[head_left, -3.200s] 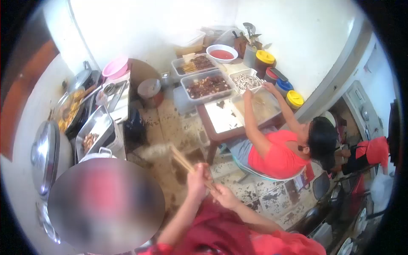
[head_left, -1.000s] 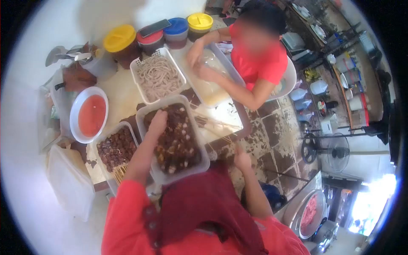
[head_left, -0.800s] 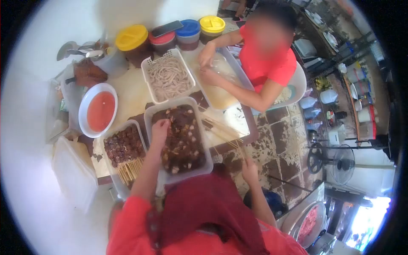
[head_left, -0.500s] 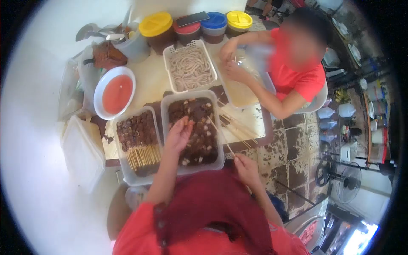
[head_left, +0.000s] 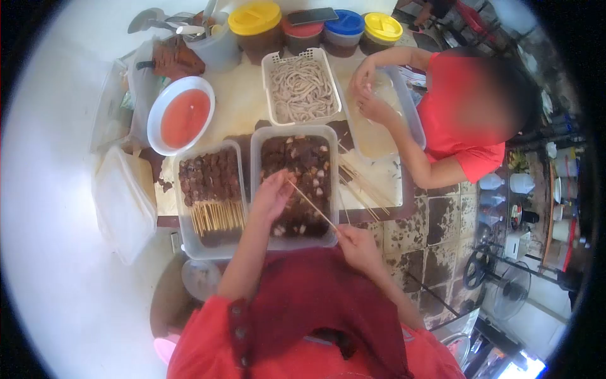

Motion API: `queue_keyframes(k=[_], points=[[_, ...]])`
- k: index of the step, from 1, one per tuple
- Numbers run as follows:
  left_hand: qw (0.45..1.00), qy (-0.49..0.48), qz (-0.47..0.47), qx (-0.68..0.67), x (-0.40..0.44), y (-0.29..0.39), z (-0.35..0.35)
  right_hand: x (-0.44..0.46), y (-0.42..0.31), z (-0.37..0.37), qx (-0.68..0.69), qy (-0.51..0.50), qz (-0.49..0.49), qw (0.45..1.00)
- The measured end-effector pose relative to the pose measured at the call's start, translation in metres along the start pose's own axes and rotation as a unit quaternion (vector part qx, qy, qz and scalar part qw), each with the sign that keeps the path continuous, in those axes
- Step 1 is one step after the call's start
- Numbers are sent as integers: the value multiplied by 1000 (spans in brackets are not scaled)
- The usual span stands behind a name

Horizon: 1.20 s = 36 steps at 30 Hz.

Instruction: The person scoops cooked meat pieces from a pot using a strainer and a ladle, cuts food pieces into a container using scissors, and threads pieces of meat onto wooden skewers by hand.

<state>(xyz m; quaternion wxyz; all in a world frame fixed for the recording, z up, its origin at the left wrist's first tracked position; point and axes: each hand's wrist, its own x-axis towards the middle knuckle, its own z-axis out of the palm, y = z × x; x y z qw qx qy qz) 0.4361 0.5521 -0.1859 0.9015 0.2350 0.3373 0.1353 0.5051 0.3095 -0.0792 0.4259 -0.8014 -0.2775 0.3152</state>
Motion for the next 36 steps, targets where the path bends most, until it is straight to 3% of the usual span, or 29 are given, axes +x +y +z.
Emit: queue_keyframes(k=[4,10,16,19,22,25,30,33,36], points=[[999,-37,-5,4,7,-5,-16,1,-2,-5,-20,-19,12,1000],[986,4,-26,167,-13,18,3,0,-3,-9,-21,-37,17,999],[970,6,-28,243,-23,27,8,0,-3,-9,-49,-59,33,996],[938,11,-29,346,-27,31,11,0,-4,-10,-75,-78,61,992],[937,-11,-36,348,-24,29,0,4,-12,-8,-105,-100,83,986],[955,-16,-50,291,-20,24,-7,4,-16,-3,-79,-94,85,989],[1000,-8,4,-9,-15,-4,-6,4,-9,12,-24,-48,34,998],[996,52,-12,-69,-15,-12,6,5,-3,14,3,-73,73,995],[996,75,-11,-51,-16,-15,7,6,-5,15,-53,-75,31,995]])
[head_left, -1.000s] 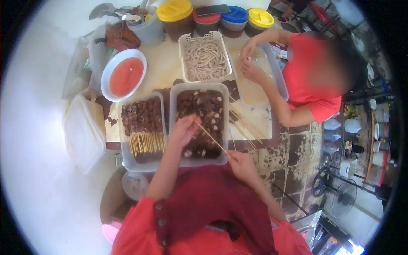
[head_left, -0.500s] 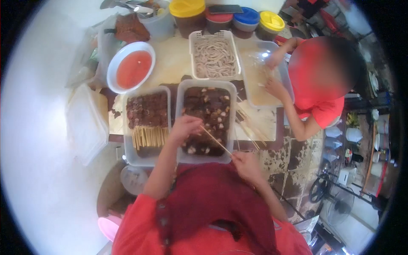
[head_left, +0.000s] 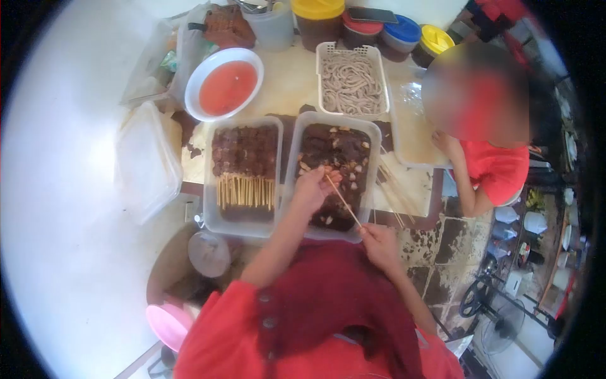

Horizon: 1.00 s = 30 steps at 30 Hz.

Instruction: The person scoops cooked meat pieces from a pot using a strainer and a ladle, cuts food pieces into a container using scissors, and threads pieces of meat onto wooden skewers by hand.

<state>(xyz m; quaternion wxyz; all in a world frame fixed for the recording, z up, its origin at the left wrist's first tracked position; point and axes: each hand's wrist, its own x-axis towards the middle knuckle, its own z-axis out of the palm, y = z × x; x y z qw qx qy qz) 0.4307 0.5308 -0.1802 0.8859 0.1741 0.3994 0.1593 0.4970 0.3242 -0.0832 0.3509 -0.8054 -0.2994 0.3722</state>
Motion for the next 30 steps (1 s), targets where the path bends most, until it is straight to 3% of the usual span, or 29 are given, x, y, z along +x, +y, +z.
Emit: queue_keyframes(k=[7,13,19,20,22,23,25,28,30], points=[[999,21,-19,41,-9,-4,-3,8,2,11,35,-13,26,999],[996,-37,-45,62,-21,-24,-1,40,4,30,-30,38,-44,998],[986,-55,-79,139,-18,-35,8,76,22,45,-14,101,-52,993],[973,-46,-36,223,-11,-33,12,76,23,43,-23,106,-43,993],[923,-29,53,380,11,-24,29,64,20,26,52,158,-17,986],[845,-49,193,497,30,-23,32,55,22,19,88,183,-5,979],[593,-81,444,667,69,-26,31,51,46,18,144,219,3,965],[435,-108,386,807,74,-26,50,39,45,-1,139,186,78,970],[428,-88,371,819,80,-29,55,29,36,-9,101,207,54,972]])
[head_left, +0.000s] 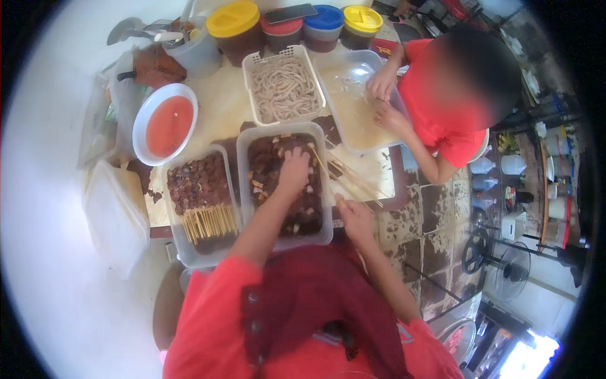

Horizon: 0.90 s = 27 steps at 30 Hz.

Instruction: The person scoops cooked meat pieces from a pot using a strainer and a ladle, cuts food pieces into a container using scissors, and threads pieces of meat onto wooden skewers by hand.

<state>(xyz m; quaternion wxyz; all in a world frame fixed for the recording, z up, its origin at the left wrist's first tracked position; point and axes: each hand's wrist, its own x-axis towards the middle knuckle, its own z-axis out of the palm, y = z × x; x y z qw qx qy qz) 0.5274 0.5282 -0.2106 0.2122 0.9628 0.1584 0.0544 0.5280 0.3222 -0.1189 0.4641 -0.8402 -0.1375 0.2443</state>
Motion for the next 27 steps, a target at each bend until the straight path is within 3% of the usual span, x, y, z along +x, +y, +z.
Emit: queue_keyframes(k=[1,5,6,7,10,13,16,18,19,22,25,26,27], points=[[1000,-5,-10,9,3,0,1,-3,-3,-4,-15,9,-16,1000],[972,12,-139,-187,0,-58,34,-11,17,-3,69,7,15,997],[905,7,-220,-363,-6,-57,19,-13,16,-5,71,2,10,997],[800,2,-293,-523,-16,-55,4,-15,14,-6,74,-5,5,997],[623,25,-304,-720,-39,-55,-25,-21,10,-5,98,-60,83,990],[466,1,-307,-830,-54,-62,-33,-23,16,6,112,-66,21,991],[578,9,-355,-734,-63,-58,-22,-24,-2,0,76,-96,27,992],[835,-39,-288,-467,-65,-42,-29,-22,13,3,96,-107,35,989],[920,-62,-239,-304,-66,-36,-34,-21,21,5,106,-111,40,987],[956,-60,-188,-219,-75,-47,-20,-20,33,5,115,-100,2,988],[982,-61,-126,-130,-78,-57,-7,-24,16,-8,66,-105,50,991],[926,-50,-205,-313,-78,-55,-13,-26,14,-10,64,-107,49,991],[830,-37,-277,-482,-79,-52,-22,-28,12,-11,62,-111,48,991]])
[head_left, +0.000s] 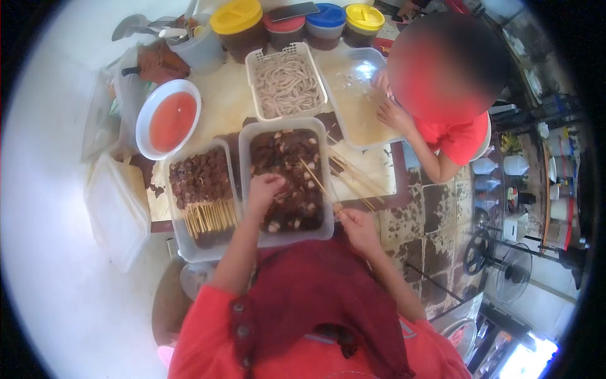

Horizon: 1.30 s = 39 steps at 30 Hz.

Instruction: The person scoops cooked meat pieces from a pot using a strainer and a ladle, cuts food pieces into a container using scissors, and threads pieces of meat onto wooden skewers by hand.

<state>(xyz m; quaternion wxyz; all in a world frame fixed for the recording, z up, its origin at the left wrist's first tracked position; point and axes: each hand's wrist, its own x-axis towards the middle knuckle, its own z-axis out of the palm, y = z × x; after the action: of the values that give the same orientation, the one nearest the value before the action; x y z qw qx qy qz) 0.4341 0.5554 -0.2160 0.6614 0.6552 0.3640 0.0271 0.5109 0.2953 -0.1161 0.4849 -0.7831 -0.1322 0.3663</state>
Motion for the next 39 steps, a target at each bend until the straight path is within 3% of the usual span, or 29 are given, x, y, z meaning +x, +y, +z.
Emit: queue_keyframes(k=[1,4,7,10,13,16,19,22,25,28,31,39], points=[[978,-4,-75,-193,-5,8,-2,-2,-2,0,-2,-6,0,1000],[914,-51,-72,-396,-4,8,-10,-9,-15,0,-43,-46,-13,998],[850,-87,-44,-518,-12,26,-5,-12,-13,6,-41,-47,-50,997],[853,-92,-25,-513,-14,33,-2,-14,-20,6,-77,-49,-63,994],[919,-32,-30,-392,-18,48,4,-12,-10,6,-100,-36,-106,989],[930,-36,2,-365,-17,47,3,-16,-16,5,-77,-46,-51,995],[916,-15,-19,-400,-18,51,3,-19,-17,4,-93,-37,-101,990],[905,12,-17,-425,-12,39,-2,-28,-31,0,-52,-24,-74,996],[884,-43,-18,-465,-16,46,-6,-26,-31,-2,-48,-28,-73,996],[899,-36,-25,-436,-17,52,0,-24,-30,-1,-67,-23,-115,991],[887,-52,-44,-457,-22,55,4,-26,-38,-3,-112,-43,-88,989],[927,-14,-48,-372,-22,50,4,-30,-40,-4,-106,-42,-74,991]])
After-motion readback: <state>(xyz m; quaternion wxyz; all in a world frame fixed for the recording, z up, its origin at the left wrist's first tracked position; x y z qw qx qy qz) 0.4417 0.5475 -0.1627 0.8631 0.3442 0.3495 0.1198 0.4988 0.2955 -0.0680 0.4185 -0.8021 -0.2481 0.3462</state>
